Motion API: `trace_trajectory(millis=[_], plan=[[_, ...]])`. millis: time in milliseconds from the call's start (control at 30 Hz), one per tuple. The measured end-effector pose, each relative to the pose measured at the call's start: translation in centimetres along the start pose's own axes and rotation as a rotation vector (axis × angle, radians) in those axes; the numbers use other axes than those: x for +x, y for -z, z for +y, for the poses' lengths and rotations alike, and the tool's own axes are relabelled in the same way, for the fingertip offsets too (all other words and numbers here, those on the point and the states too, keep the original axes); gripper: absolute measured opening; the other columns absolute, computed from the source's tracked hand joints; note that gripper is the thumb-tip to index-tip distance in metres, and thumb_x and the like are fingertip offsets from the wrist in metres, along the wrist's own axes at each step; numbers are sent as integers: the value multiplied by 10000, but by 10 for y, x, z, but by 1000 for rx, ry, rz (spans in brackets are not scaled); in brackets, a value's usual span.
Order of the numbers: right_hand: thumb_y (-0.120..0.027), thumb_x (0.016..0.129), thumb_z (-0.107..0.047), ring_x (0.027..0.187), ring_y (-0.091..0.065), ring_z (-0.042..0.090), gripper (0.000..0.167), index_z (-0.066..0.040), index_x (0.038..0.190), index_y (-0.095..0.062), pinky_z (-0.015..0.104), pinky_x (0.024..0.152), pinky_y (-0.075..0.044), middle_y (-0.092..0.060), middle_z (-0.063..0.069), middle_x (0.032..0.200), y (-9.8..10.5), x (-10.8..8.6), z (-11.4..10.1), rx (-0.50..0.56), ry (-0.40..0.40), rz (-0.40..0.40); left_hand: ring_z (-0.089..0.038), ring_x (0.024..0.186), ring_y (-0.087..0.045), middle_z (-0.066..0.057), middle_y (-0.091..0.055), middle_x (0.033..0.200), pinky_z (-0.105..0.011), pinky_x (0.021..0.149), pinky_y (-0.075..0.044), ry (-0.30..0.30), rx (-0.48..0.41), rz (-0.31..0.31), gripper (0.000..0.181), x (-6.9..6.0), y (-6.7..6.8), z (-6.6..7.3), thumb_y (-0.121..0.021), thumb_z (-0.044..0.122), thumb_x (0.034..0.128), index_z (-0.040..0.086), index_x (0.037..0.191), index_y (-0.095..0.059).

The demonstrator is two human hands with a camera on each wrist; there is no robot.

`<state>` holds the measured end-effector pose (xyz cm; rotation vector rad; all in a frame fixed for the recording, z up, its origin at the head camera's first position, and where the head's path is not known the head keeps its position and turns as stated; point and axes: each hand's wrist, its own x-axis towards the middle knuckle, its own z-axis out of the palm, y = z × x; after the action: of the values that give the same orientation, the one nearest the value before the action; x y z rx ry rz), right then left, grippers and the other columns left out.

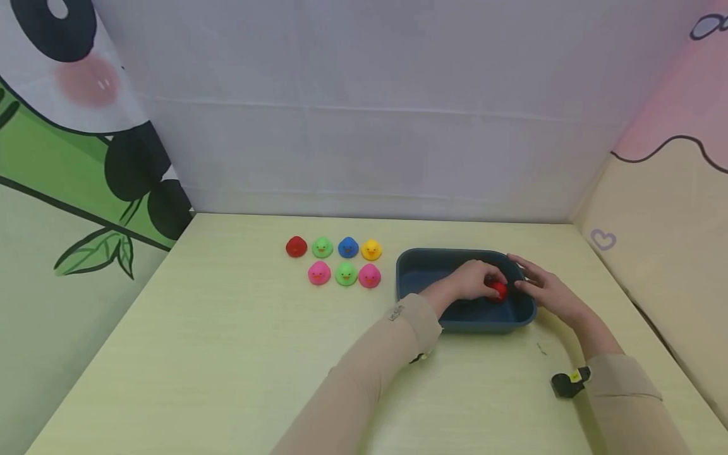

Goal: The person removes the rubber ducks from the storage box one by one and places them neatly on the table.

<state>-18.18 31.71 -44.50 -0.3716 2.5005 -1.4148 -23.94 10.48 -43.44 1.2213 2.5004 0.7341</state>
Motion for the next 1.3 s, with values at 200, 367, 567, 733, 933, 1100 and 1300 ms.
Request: trace_trajectory(millis=[200,367,567,733,933,1100,1300], plan=[[-456,1003,-269,1287,-318,539,580,-221,1516,-187,552,828,-503,-145,269,1531,-2,-1,-2,-2,12,0,-34,992,-567,77,-670,1109,-100,878,-390,-12,27,8,316,-1,-1,-2,-673,260,878,183,1184,-659],[-449,1007,-259,1278,-338,532,578,-214,1517,-182,519,817,-518,-151,272,1529,-3,-2,-4,-5,12,1,-37,993,-568,73,-671,1109,-99,873,-389,-18,31,1,318,-3,2,0,-675,247,877,180,1187,-658],[-458,1003,-260,1299,-303,532,585,-210,1517,-182,545,823,-507,-146,255,1536,-3,-2,-7,9,9,-5,-38,998,-569,71,-669,1116,-105,891,-390,-16,6,6,325,-10,12,3,-683,242,871,175,1188,-655],[-459,1003,-255,1302,-291,542,585,-209,1516,-182,520,811,-520,-156,264,1531,-2,0,-6,4,11,-2,-43,997,-562,66,-660,1132,-110,892,-394,3,-11,7,331,-17,20,6,-670,245,881,175,1203,-645],[-467,1000,-242,1289,-323,537,597,-199,1518,-171,518,819,-520,-171,272,1524,-1,0,-7,16,10,-5,-53,998,-555,64,-654,1137,-123,885,-406,17,-20,43,325,-23,28,6,-666,246,883,183,1201,-644],[-467,1000,-236,1308,-282,540,600,-183,1518,-168,543,829,-507,-162,269,1528,-1,-1,-7,9,7,3,-63,984,-557,54,-655,1131,-124,847,-420,24,-37,72,318,-28,33,6,-666,238,884,177,1195,-644],[-458,1003,-256,1328,-220,552,591,-206,1518,-173,568,856,-485,-148,265,1532,-2,-2,-5,-2,-2,2,-72,973,-575,32,-665,1121,-115,814,-435,47,-72,96,316,-38,39,11,-669,219,880,150,1188,-645]])
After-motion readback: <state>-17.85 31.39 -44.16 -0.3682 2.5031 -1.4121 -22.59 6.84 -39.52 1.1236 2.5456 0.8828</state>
